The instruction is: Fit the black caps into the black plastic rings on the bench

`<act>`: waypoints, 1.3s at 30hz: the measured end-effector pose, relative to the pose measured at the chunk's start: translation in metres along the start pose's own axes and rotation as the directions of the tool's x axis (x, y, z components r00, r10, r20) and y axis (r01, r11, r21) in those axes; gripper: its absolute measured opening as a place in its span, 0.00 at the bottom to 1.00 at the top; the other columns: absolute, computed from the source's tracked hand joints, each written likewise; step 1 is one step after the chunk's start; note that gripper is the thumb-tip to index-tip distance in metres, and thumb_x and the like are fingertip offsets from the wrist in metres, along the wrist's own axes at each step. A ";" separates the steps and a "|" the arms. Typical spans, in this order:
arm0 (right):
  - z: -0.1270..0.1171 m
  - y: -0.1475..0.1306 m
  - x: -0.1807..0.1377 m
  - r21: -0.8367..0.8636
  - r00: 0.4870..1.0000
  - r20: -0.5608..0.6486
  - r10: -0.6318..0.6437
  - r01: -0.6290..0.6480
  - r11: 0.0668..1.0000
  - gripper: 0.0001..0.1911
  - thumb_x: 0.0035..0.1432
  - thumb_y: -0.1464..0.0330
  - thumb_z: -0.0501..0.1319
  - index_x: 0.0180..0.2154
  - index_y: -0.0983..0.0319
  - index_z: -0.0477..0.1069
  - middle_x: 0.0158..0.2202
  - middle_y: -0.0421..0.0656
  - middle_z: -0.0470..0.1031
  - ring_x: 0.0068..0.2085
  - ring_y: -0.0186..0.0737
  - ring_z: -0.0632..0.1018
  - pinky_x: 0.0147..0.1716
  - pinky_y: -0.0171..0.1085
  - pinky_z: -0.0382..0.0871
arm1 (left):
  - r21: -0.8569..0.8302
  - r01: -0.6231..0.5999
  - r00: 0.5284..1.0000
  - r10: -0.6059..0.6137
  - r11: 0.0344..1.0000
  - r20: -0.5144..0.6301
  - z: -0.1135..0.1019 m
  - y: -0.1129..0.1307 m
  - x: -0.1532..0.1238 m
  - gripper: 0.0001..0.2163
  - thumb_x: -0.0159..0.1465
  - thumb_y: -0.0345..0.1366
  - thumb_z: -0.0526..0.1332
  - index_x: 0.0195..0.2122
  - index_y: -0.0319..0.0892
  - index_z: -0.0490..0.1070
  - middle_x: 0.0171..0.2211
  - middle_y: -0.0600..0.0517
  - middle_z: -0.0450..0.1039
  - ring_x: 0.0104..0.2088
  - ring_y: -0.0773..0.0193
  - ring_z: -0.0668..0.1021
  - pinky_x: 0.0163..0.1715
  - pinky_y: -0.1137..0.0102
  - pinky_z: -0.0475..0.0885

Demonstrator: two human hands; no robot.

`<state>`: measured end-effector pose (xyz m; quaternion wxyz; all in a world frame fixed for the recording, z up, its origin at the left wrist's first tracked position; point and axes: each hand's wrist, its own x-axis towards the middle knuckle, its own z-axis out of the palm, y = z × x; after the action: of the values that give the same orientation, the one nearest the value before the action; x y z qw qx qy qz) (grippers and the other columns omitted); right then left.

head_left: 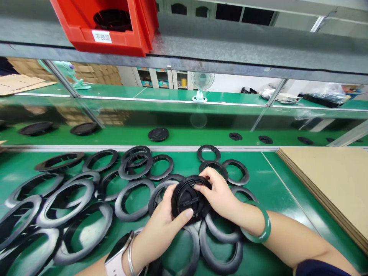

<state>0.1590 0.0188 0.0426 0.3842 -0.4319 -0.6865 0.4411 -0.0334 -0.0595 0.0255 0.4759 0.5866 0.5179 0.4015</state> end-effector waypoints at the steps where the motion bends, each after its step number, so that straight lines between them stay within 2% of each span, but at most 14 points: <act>1: -0.001 -0.001 -0.001 0.007 1.000 0.004 0.003 -0.003 1.000 0.09 0.57 0.64 0.63 0.33 0.61 0.64 0.35 0.39 0.67 0.38 0.40 0.70 0.39 0.40 0.64 | 0.033 -0.005 1.000 0.005 0.999 -0.012 0.000 0.002 0.000 0.26 0.67 0.45 0.61 0.63 0.46 0.56 0.60 0.42 0.67 0.60 0.50 0.71 0.61 0.54 0.67; 8: -0.014 -0.016 -0.010 0.118 0.938 0.335 0.093 -0.139 0.983 0.22 0.52 0.65 0.72 0.47 0.58 0.69 0.45 0.39 0.74 0.47 0.43 0.74 0.47 0.39 0.68 | -0.069 -0.020 1.000 0.019 0.997 -0.015 0.001 0.010 0.001 0.20 0.67 0.45 0.61 0.57 0.46 0.62 0.51 0.49 0.74 0.50 0.58 0.77 0.52 0.63 0.72; 17: -0.006 -0.013 -0.016 0.039 0.963 0.251 0.099 -0.113 0.993 0.16 0.54 0.64 0.70 0.44 0.58 0.72 0.42 0.40 0.76 0.44 0.44 0.76 0.45 0.40 0.71 | 0.002 0.007 1.000 -0.007 1.000 0.004 0.001 0.019 -0.001 0.15 0.67 0.42 0.60 0.52 0.42 0.64 0.48 0.47 0.76 0.50 0.55 0.76 0.51 0.62 0.71; 20: -0.008 -0.010 -0.012 0.039 0.968 0.226 0.109 -0.121 0.992 0.17 0.50 0.64 0.72 0.42 0.58 0.72 0.40 0.40 0.77 0.43 0.46 0.77 0.43 0.41 0.73 | 0.023 -0.003 0.999 0.002 1.000 0.035 -0.004 0.024 0.000 0.19 0.67 0.44 0.61 0.56 0.42 0.64 0.49 0.45 0.76 0.50 0.54 0.77 0.50 0.62 0.72; 22: -0.012 -0.009 -0.006 0.101 0.969 0.197 0.150 -0.173 0.980 0.21 0.48 0.63 0.74 0.43 0.59 0.73 0.42 0.42 0.77 0.45 0.48 0.78 0.45 0.42 0.74 | 0.010 -0.033 0.998 0.033 0.999 0.045 -0.017 0.027 0.003 0.22 0.67 0.45 0.60 0.59 0.43 0.62 0.50 0.44 0.76 0.47 0.55 0.79 0.47 0.62 0.74; 24: -0.017 -0.009 0.001 0.257 0.959 0.176 0.224 -0.265 0.930 0.27 0.46 0.62 0.76 0.47 0.59 0.72 0.46 0.43 0.77 0.48 0.49 0.78 0.47 0.43 0.75 | 0.108 -0.078 0.993 0.087 0.991 -0.082 -0.042 0.027 0.009 0.20 0.68 0.42 0.58 0.59 0.43 0.64 0.51 0.44 0.77 0.47 0.55 0.80 0.49 0.62 0.75; 26: -0.022 -0.009 0.007 0.433 0.931 0.198 0.305 -0.362 0.825 0.30 0.46 0.61 0.77 0.49 0.59 0.72 0.48 0.45 0.77 0.48 0.49 0.79 0.48 0.43 0.76 | 0.372 -0.081 0.939 0.196 0.925 -0.283 -0.075 0.019 0.016 0.17 0.67 0.35 0.55 0.56 0.44 0.70 0.54 0.45 0.75 0.53 0.54 0.77 0.58 0.58 0.70; 27: -0.024 -0.009 0.009 0.500 0.916 0.217 0.339 -0.402 0.767 0.29 0.46 0.61 0.77 0.49 0.59 0.72 0.48 0.46 0.77 0.47 0.49 0.79 0.47 0.42 0.77 | 0.514 -0.063 0.907 0.264 0.856 -0.328 -0.093 0.013 0.019 0.19 0.64 0.30 0.54 0.55 0.43 0.73 0.57 0.45 0.73 0.58 0.53 0.74 0.64 0.56 0.64; 29: -0.027 -0.008 0.013 0.576 0.888 0.247 0.387 -0.456 0.678 0.25 0.48 0.60 0.75 0.47 0.60 0.74 0.46 0.47 0.78 0.44 0.49 0.81 0.43 0.42 0.79 | 0.694 -0.019 0.911 0.299 0.720 -0.285 -0.126 -0.006 0.027 0.23 0.58 0.25 0.52 0.52 0.42 0.76 0.61 0.45 0.70 0.66 0.50 0.66 0.69 0.52 0.54; 31: -0.029 -0.007 0.022 0.592 0.871 0.264 0.415 -0.486 0.642 0.20 0.50 0.59 0.73 0.42 0.62 0.75 0.43 0.49 0.79 0.42 0.50 0.81 0.40 0.43 0.80 | 0.783 0.013 0.940 0.258 0.622 -0.221 -0.149 -0.025 0.035 0.23 0.54 0.24 0.52 0.47 0.41 0.79 0.57 0.43 0.74 0.67 0.50 0.64 0.70 0.51 0.51; 33: -0.030 -0.005 0.041 0.528 0.895 0.240 0.376 -0.445 0.723 0.17 0.53 0.57 0.68 0.38 0.63 0.75 0.40 0.52 0.80 0.41 0.52 0.81 0.38 0.45 0.80 | 0.816 0.030 0.957 0.219 0.577 -0.191 -0.161 -0.037 0.041 0.19 0.54 0.24 0.52 0.40 0.41 0.80 0.48 0.41 0.79 0.64 0.48 0.69 0.70 0.51 0.52; 35: -0.031 -0.004 0.074 0.340 0.956 0.157 0.246 -0.287 0.896 0.17 0.58 0.57 0.60 0.38 0.65 0.74 0.39 0.54 0.79 0.40 0.52 0.81 0.38 0.47 0.79 | 0.801 0.082 0.952 0.191 0.593 -0.239 -0.164 -0.038 0.043 0.15 0.57 0.27 0.53 0.38 0.41 0.79 0.46 0.40 0.80 0.59 0.44 0.74 0.67 0.49 0.57; 36: -0.031 -0.003 0.095 0.182 0.984 0.096 0.148 -0.164 0.969 0.18 0.62 0.58 0.56 0.40 0.65 0.74 0.40 0.54 0.79 0.39 0.51 0.81 0.38 0.48 0.79 | 0.772 0.131 0.941 0.167 0.621 -0.294 -0.162 -0.033 0.043 0.14 0.59 0.30 0.54 0.39 0.41 0.78 0.47 0.39 0.79 0.57 0.41 0.75 0.65 0.47 0.60; 39: -0.030 0.006 0.161 -0.034 1.000 -0.009 0.017 -0.017 0.999 0.17 0.62 0.64 0.59 0.49 0.66 0.73 0.48 0.51 0.78 0.47 0.49 0.79 0.50 0.48 0.74 | 0.530 0.220 0.893 0.049 0.819 -0.447 -0.145 -0.008 0.037 0.16 0.63 0.42 0.59 0.50 0.44 0.73 0.51 0.40 0.78 0.54 0.38 0.77 0.61 0.45 0.65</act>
<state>0.1341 0.1785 0.0698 0.3761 -0.4463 -0.6884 0.4307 -0.1694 -0.0023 0.0493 0.1676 0.5702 0.7340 0.3287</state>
